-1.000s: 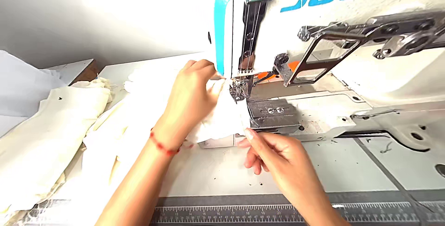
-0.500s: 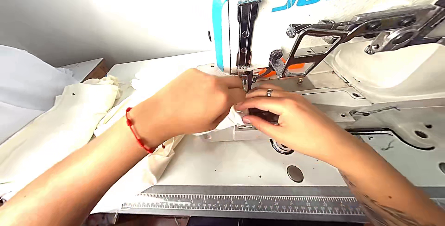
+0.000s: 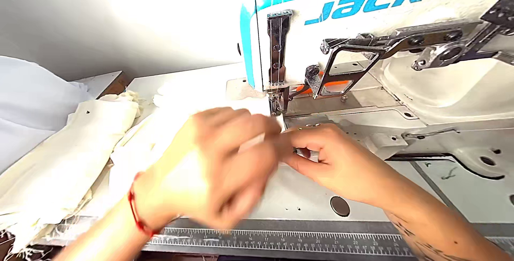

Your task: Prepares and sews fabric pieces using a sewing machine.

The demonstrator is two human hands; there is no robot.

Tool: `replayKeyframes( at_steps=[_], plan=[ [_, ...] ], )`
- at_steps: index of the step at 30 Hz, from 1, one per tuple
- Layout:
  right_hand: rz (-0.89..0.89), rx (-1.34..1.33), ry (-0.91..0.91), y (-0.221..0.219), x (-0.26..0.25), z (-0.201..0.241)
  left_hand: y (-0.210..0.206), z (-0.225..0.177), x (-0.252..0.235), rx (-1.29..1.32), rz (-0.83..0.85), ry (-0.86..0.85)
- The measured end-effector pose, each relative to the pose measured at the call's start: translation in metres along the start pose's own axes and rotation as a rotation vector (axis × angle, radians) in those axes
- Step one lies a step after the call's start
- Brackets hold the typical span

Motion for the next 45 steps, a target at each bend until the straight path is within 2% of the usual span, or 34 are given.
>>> replayKeyframes(
  at_steps=[3,4,6,9,13,18,23,29,32,35,38,42,45],
  plan=[
    [-0.055,-0.071,-0.07,-0.002,0.004,0.002,-0.048,-0.035,0.046,0.121,-0.074,0.088],
    [-0.096,-0.132,-0.109,-0.004,0.004,0.004,-0.068,-0.042,0.056,0.089,-0.101,0.165],
    [-0.184,-0.269,-0.206,-0.007,0.002,0.01,-0.099,-0.048,0.063,-0.02,-0.23,0.424],
    [-0.269,-0.347,-0.235,-0.014,0.001,0.019,-0.118,-0.047,0.046,-0.068,-0.439,0.663],
    [-0.335,-0.285,-0.209,-0.021,0.007,0.022,-0.126,-0.041,0.027,-0.051,-0.553,0.786],
    [-0.347,-0.295,-0.214,-0.018,0.007,0.023,-0.129,-0.039,0.019,-0.115,-0.558,0.826],
    [-0.367,-0.277,-0.203,-0.018,0.009,0.023,-0.134,-0.044,0.016,-0.143,-0.509,0.759],
    [-0.304,-0.379,-0.181,-0.03,0.025,0.019,-0.115,-0.026,0.061,-0.207,-0.448,0.506],
    [-0.274,-0.354,-0.129,-0.031,0.028,0.013,-0.083,-0.033,0.068,-0.142,-0.304,0.298],
    [-0.221,-0.183,-0.07,-0.031,0.026,0.009,-0.041,-0.021,0.036,-0.119,-0.084,0.202],
    [-0.164,-0.03,-0.034,-0.027,0.019,0.011,-0.025,0.009,-0.001,-0.176,0.177,0.048],
    [-0.158,0.065,-0.076,-0.021,0.011,0.005,-0.005,0.015,-0.029,-0.124,0.316,-0.09],
    [-0.149,0.012,-0.018,-0.026,0.016,0.01,-0.004,0.021,-0.033,-0.083,0.387,-0.07]
  ],
)
Point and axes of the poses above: each hand's wrist, its own x-axis away from the middle knuckle, its own y-axis out of the back of the hand, z = x × y, the point moved 1 cm from there along -x, towards the middle knuckle, and after that the axes turned 5 degrees about y, right-handed, at the moved point
